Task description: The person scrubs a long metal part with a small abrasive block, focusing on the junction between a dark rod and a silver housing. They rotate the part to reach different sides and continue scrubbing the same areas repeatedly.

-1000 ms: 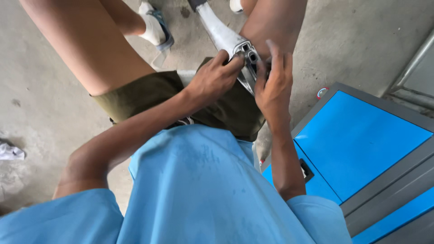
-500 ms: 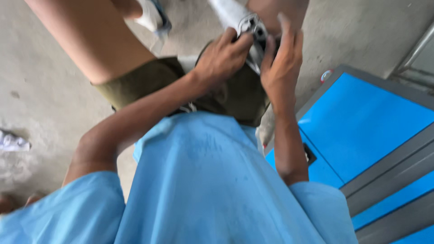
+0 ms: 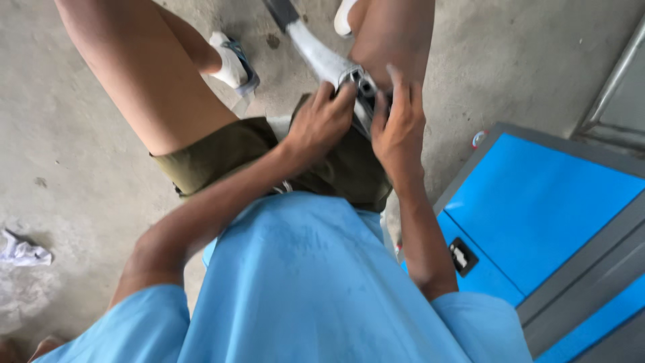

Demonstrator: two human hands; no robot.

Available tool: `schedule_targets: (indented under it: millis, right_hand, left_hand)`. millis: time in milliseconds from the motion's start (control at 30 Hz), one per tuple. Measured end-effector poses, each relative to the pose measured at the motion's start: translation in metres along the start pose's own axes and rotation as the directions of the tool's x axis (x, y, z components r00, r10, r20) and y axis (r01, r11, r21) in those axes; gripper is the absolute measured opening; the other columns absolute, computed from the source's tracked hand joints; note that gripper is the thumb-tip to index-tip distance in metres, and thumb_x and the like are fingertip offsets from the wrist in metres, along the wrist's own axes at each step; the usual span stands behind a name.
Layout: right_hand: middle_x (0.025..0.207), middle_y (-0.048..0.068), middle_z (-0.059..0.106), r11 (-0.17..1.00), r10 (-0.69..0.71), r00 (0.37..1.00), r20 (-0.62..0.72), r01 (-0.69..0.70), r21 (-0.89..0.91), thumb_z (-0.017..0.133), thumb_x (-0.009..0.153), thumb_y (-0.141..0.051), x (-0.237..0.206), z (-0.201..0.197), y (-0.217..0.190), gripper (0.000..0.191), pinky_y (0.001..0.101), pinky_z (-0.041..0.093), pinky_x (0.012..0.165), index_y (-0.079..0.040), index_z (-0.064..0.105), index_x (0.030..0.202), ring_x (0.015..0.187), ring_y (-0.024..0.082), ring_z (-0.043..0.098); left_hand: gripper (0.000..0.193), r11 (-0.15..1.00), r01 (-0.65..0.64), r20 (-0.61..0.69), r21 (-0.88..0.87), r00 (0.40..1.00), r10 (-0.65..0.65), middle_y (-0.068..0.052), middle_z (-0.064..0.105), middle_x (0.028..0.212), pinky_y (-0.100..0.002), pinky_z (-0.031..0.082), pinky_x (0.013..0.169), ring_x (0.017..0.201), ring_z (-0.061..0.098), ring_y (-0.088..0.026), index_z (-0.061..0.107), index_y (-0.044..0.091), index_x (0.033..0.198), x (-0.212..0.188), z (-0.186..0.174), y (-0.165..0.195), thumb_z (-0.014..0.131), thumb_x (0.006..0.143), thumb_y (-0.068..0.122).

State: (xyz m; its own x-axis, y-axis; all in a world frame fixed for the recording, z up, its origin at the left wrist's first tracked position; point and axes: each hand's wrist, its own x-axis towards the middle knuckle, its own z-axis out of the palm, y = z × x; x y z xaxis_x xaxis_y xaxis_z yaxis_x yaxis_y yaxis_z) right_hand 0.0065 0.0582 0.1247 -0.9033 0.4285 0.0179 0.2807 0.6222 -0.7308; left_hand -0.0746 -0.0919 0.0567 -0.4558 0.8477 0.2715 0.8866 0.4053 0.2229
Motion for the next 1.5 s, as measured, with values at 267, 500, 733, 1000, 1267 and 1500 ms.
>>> schedule_targets:
  millis: [267, 500, 733, 1000, 1267, 1500]
  right_hand:
    - [0.131, 0.028, 0.056, 0.988, -0.142, 0.987, -0.068, 0.138, -0.065, 0.06, 0.108, -0.005, -0.004, 0.001, 0.007, 0.039, 0.0518, 0.05, 0.098, -0.003, 0.05, 0.146, 0.119, 0.052, 0.058]
    - [0.128, 0.026, 0.058, 0.995, -0.101, 0.992, -0.075, 0.099, -0.025, 0.06, 0.11, -0.005, -0.002, 0.002, 0.002, 0.038, 0.0515, 0.052, 0.095, -0.004, 0.049, 0.147, 0.113, 0.049, 0.062]
    - [0.118, 0.026, 0.059, 1.0, 0.01, 0.999, -0.047, -0.01, -0.005, 0.061, 0.107, -0.006, 0.0, -0.002, -0.002, 0.038, 0.0502, 0.053, 0.086, -0.003, 0.051, 0.144, 0.102, 0.044, 0.065]
    - [0.121, 0.026, 0.059, 0.995, -0.095, 0.986, -0.134, 0.092, -0.03, 0.061, 0.107, -0.008, 0.001, 0.0, 0.004, 0.038, 0.0489, 0.053, 0.089, -0.002, 0.051, 0.144, 0.106, 0.045, 0.063]
    - [0.117, 0.025, 0.06, 0.999, -0.026, 0.994, -0.107, 0.029, 0.024, 0.061, 0.106, -0.006, 0.002, -0.004, 0.0, 0.038, 0.0489, 0.053, 0.088, -0.003, 0.053, 0.143, 0.103, 0.044, 0.064]
    - [0.119, 0.025, 0.061, 0.998, -0.036, 0.995, -0.095, 0.04, 0.039, 0.06, 0.108, -0.009, 0.003, -0.004, 0.0, 0.035, 0.0499, 0.053, 0.09, -0.001, 0.053, 0.142, 0.104, 0.044, 0.065]
  left_hand:
    - [0.028, 0.998, 0.051, 0.009, 0.025, 0.999, -0.051, -0.013, 0.052, 0.128, -0.035, 0.057, 0.075, 0.102, 0.055, -0.031, 0.071, -0.01, 0.104, 0.002, 0.003, 0.012, 0.065, 0.082, 0.005]
    - [0.016, 0.996, 0.082, 0.076, 0.038, 0.994, -0.085, -0.015, 0.053, 0.138, -0.036, 0.056, 0.081, 0.107, 0.057, -0.03, 0.069, -0.005, 0.094, 0.01, -0.002, 0.004, 0.065, 0.082, 0.005]
    - [0.032, 0.993, -0.006, 0.134, 0.115, 0.991, -0.01, -0.016, 0.051, 0.135, -0.037, 0.054, 0.086, 0.11, 0.055, -0.032, 0.072, -0.008, 0.11, 0.005, -0.006, 0.01, 0.065, 0.084, 0.009]
    - [0.044, 0.986, 0.039, 0.104, 0.164, 0.993, -0.057, -0.018, 0.052, 0.137, -0.033, 0.054, 0.079, 0.103, 0.054, -0.028, 0.069, -0.015, 0.126, 0.004, 0.0, 0.012, 0.065, 0.086, 0.001]
    - [0.038, 0.979, 0.112, 0.135, 0.168, 0.981, -0.135, -0.018, 0.053, 0.133, -0.036, 0.055, 0.079, 0.103, 0.058, -0.031, 0.067, -0.011, 0.117, 0.005, 0.003, 0.016, 0.064, 0.083, 0.006]
    - [0.04, 0.983, 0.069, 0.17, 0.169, 0.981, -0.098, -0.017, 0.05, 0.136, -0.039, 0.056, 0.092, 0.112, 0.055, -0.033, 0.068, -0.011, 0.123, 0.015, -0.002, 0.013, 0.065, 0.089, 0.009]
